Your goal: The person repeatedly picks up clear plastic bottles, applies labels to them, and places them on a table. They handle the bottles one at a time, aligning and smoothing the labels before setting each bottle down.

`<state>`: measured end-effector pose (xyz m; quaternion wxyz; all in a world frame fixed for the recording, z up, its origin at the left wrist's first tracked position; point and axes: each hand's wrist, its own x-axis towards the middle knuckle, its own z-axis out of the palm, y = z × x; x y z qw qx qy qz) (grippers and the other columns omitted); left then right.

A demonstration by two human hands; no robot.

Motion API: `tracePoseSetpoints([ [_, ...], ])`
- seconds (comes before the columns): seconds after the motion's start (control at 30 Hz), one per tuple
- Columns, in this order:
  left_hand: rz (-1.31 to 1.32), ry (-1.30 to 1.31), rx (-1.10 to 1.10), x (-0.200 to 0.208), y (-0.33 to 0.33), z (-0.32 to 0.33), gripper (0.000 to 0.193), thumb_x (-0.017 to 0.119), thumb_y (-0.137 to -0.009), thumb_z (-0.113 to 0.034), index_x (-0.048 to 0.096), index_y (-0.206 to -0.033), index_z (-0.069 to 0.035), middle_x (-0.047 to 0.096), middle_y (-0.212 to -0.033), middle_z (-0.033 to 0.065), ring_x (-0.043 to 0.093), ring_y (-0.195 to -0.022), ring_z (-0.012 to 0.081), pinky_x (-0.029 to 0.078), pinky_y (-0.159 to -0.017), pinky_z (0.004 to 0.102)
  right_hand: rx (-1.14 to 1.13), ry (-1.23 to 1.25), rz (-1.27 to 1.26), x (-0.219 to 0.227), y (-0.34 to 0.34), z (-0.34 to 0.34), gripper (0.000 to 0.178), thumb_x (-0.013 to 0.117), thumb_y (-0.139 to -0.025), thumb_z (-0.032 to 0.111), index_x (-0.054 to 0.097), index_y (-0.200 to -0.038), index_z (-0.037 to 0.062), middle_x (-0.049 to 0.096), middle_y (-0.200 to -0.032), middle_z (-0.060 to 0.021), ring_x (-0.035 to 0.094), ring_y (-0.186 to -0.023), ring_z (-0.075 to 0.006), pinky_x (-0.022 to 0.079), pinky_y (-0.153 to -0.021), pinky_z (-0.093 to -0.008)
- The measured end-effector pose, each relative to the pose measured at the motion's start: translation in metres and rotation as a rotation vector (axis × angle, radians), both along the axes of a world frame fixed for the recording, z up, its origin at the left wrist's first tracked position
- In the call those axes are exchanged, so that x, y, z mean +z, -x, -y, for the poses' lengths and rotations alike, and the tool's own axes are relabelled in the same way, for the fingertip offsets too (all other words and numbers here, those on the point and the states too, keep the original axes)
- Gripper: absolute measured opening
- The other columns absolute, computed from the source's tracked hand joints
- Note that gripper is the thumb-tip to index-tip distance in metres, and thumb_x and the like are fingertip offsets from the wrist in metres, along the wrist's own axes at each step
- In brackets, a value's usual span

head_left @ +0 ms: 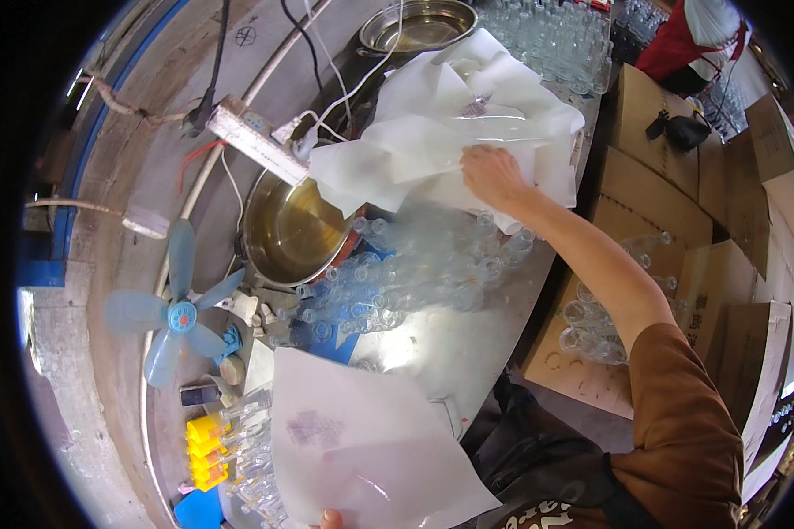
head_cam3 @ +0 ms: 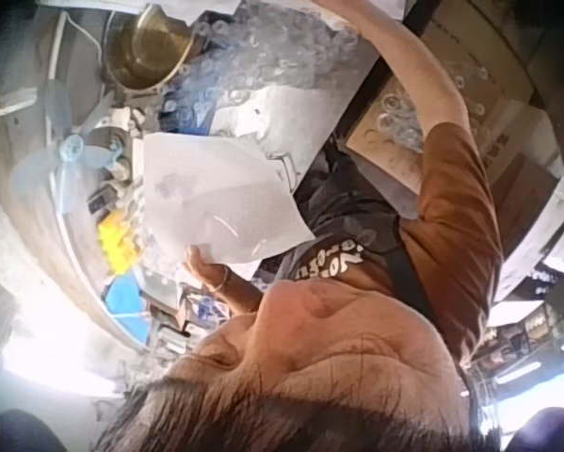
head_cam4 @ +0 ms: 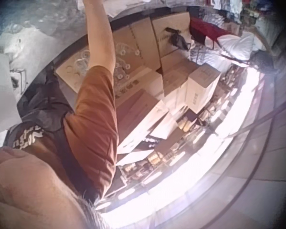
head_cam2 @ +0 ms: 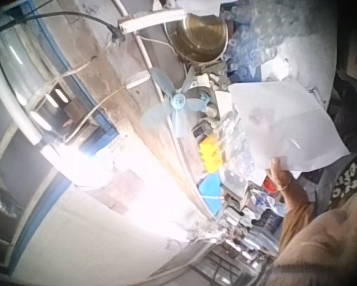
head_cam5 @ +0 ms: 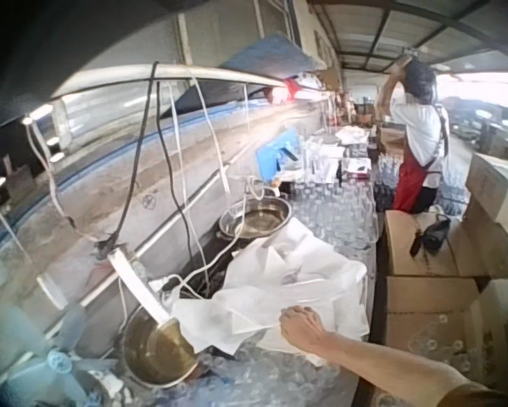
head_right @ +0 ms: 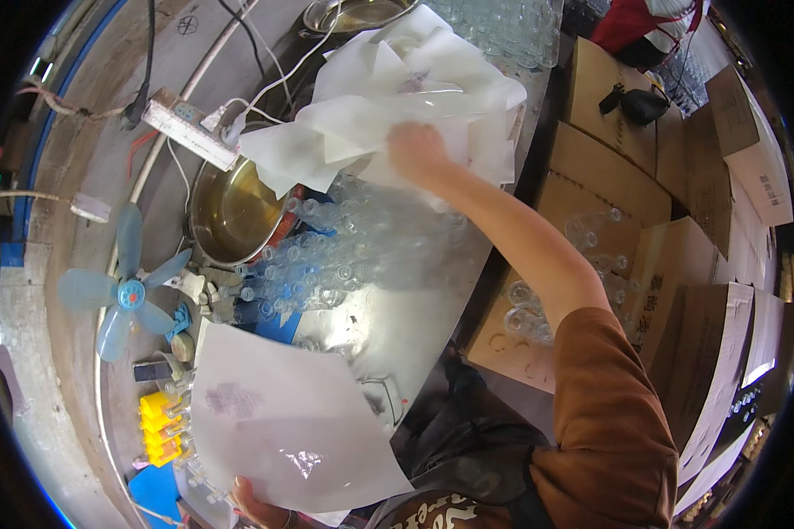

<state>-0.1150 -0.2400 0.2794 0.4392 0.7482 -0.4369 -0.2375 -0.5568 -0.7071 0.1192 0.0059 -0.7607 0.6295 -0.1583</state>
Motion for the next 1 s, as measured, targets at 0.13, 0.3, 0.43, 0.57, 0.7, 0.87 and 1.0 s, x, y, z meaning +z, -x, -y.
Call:
tracePoseSetpoints([
  [0.13,-0.357,-0.01,0.076,0.026,0.027,0.027,0.04,0.054,-0.096,-0.025,0.058,-0.119,0.007,0.065,-0.108,0.0171,0.065,-0.095,0.0245,0.053,-0.079,0.0345,-0.105,0.176,0.427,0.064,0.023,0.017,0.018,0.059,-0.092,0.026,0.067,-0.092,0.0094,0.07,-0.086,-0.0175,0.068,-0.079,-0.0406,0.054,-0.065,-0.0485],
  [0.3,0.216,-0.105,-0.201,0.038,0.071,0.072,0.047,0.046,-0.099,-0.033,0.063,-0.116,0.007,0.067,-0.103,0.0169,0.065,-0.092,0.0231,0.052,-0.08,0.0355,-0.082,0.213,0.442,0.176,0.041,-0.003,0.031,0.068,-0.092,0.024,0.069,-0.114,0.0029,0.072,-0.099,-0.019,0.072,-0.083,-0.0301,0.054,-0.078,-0.0357],
  [0.43,-0.918,0.256,-0.068,0.016,0.093,0.107,0.043,0.043,-0.103,-0.029,0.053,-0.135,-0.001,0.062,-0.127,0.0137,0.06,-0.116,0.0245,0.048,-0.099,0.0421,0.246,0.303,0.499,0.23,-0.004,-0.065,0.026,0.07,-0.09,0.019,0.066,-0.107,-0.0004,0.071,-0.114,-0.0153,0.071,-0.093,-0.0278,0.053,-0.083,-0.034],
  [0.57,-1.306,0.352,-0.099,0.004,0.1,0.136,0.05,0.046,-0.105,-0.038,0.047,-0.142,-0.004,0.058,-0.136,0.011,0.057,-0.122,0.0254,0.046,-0.104,0.0437,0.856,0.438,0.301,0.223,-0.07,-0.144,0.035,0.067,-0.083,0.017,0.065,-0.117,0.0086,0.068,-0.119,-0.0123,0.068,-0.093,-0.0282,0.055,-0.077,-0.0367],
  [0.7,-1.374,0.295,0.023,0.014,0.121,0.132,0.056,0.048,-0.104,-0.046,0.048,-0.142,-0.005,0.06,-0.134,0.0089,0.059,-0.12,0.0255,0.045,-0.105,0.0396,1.245,0.246,0.266,0.206,-0.128,-0.242,0.016,0.06,-0.083,0.014,0.064,-0.092,0.0025,0.063,-0.129,-0.0163,0.063,-0.114,-0.0289,0.05,-0.1,-0.0436],
  [0.87,-1.197,0.171,0.098,0.005,0.114,0.072,0.044,0.055,-0.102,-0.031,0.052,-0.136,-0.003,0.063,-0.126,0.0093,0.06,-0.114,0.0215,0.048,-0.099,0.0361,1.419,0.205,0.146,0.195,-0.171,-0.303,0.017,0.058,-0.08,0.022,0.066,-0.078,0.007,0.063,-0.117,-0.0121,0.053,-0.128,-0.0276,0.032,-0.115,-0.0545],
  [1.0,-1.072,0.151,0.22,0.004,0.1,0.039,0.035,0.06,-0.099,-0.012,0.054,-0.131,0.0,0.063,-0.12,0.0097,0.063,-0.107,0.0198,0.053,-0.09,0.0342,1.583,0.052,-0.002,0.204,-0.19,-0.322,0.035,0.061,-0.084,0.026,0.071,-0.106,0.0012,0.063,-0.124,-0.0139,0.054,-0.125,-0.0298,0.035,-0.112,-0.0528],
])
